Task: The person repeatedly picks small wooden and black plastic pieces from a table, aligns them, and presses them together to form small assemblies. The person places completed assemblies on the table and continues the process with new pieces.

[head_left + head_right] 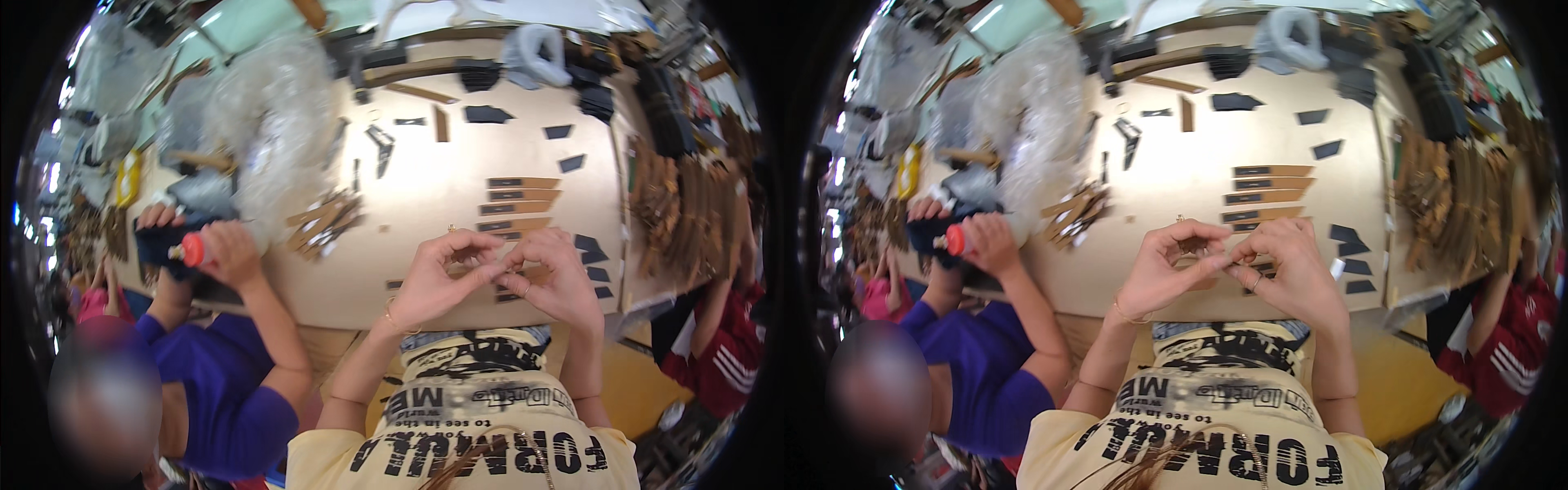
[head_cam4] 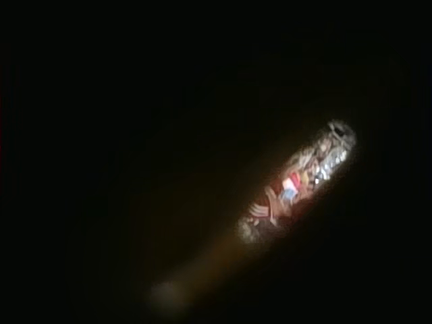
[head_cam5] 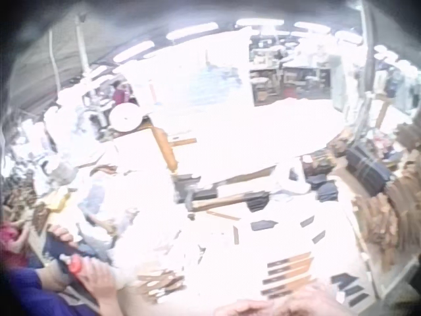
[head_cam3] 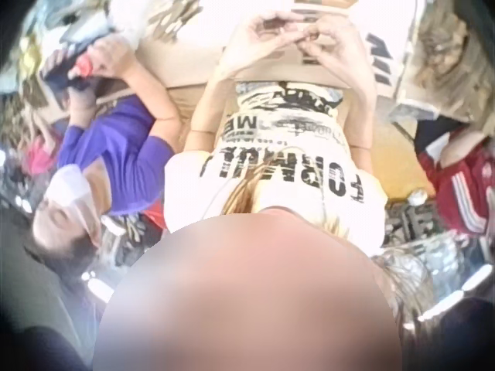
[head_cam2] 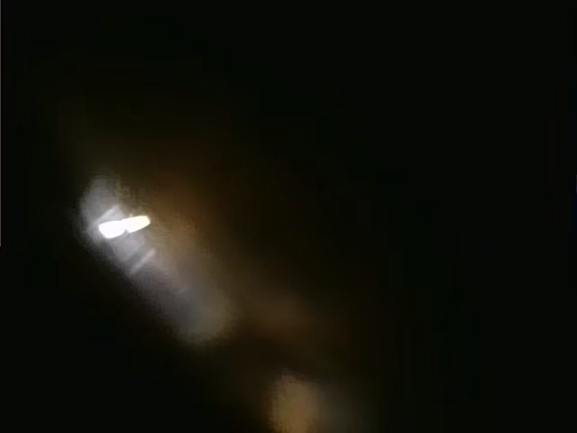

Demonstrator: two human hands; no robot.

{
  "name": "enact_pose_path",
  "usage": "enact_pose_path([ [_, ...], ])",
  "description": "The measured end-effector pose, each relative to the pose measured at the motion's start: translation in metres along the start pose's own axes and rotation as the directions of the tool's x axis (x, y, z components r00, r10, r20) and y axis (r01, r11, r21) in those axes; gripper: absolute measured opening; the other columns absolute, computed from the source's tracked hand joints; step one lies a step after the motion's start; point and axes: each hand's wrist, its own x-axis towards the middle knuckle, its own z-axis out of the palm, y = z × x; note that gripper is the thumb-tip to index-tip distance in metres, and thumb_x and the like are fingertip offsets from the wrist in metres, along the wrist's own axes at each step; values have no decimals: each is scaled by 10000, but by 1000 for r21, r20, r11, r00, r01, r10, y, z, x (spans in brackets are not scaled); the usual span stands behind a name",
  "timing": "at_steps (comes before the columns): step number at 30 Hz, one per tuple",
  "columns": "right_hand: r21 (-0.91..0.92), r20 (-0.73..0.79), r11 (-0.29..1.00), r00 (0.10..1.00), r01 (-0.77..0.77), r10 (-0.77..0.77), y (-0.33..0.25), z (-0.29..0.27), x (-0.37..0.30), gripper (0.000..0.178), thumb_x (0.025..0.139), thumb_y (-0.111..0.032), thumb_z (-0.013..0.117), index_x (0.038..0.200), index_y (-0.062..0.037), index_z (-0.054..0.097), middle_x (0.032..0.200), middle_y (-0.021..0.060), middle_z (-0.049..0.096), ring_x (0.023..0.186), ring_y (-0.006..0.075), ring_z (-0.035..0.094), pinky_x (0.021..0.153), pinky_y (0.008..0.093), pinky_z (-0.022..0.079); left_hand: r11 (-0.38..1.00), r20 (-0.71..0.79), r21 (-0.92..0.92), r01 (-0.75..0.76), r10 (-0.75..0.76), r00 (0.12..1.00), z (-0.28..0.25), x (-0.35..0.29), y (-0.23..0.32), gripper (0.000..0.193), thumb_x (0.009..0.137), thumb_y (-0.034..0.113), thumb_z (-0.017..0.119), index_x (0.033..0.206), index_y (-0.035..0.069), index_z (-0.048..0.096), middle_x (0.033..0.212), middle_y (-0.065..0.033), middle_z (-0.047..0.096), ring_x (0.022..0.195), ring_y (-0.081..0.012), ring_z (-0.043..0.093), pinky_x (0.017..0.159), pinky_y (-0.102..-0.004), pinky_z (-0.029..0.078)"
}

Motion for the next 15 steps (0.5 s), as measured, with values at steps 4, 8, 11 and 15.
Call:
enact_pose_path([
  [4,-70,-90,992,990,104,-110,-8,24,17,281,798,-210,786,1037,-83,707,877,37,642,927,238,567,927,381,381,965,-444,262,25,97,891,-50,-35,-16,202,863,77,740,1055,19,718,921,-25,694,876,-88,616,794,-242,506],
  [8,-222,-218,975,974,12,-62,16,19,10,322,809,-200,773,1086,-64,680,892,55,647,930,252,585,915,376,401,919,-806,386,81,293,514,-135,-60,-36,216,858,103,760,1029,-16,706,915,-23,682,810,-75,572,737,-252,493],
  [11,-222,-209,960,970,-168,122,42,6,-11,286,813,-180,766,1057,-58,679,894,72,649,932,259,601,901,370,416,885,-876,397,245,285,389,-169,-58,-47,257,873,114,738,1085,-19,682,981,-80,685,914,-162,627,819,-319,500],
  [15,-192,-282,912,910,-363,303,66,-12,-50,234,804,-148,769,977,-23,674,876,87,645,892,252,608,830,368,462,211,-451,831,514,797,402,-149,-55,-42,393,830,278,734,1076,-25,685,1037,-224,672,1007,-384,620,913,-469,467],
])
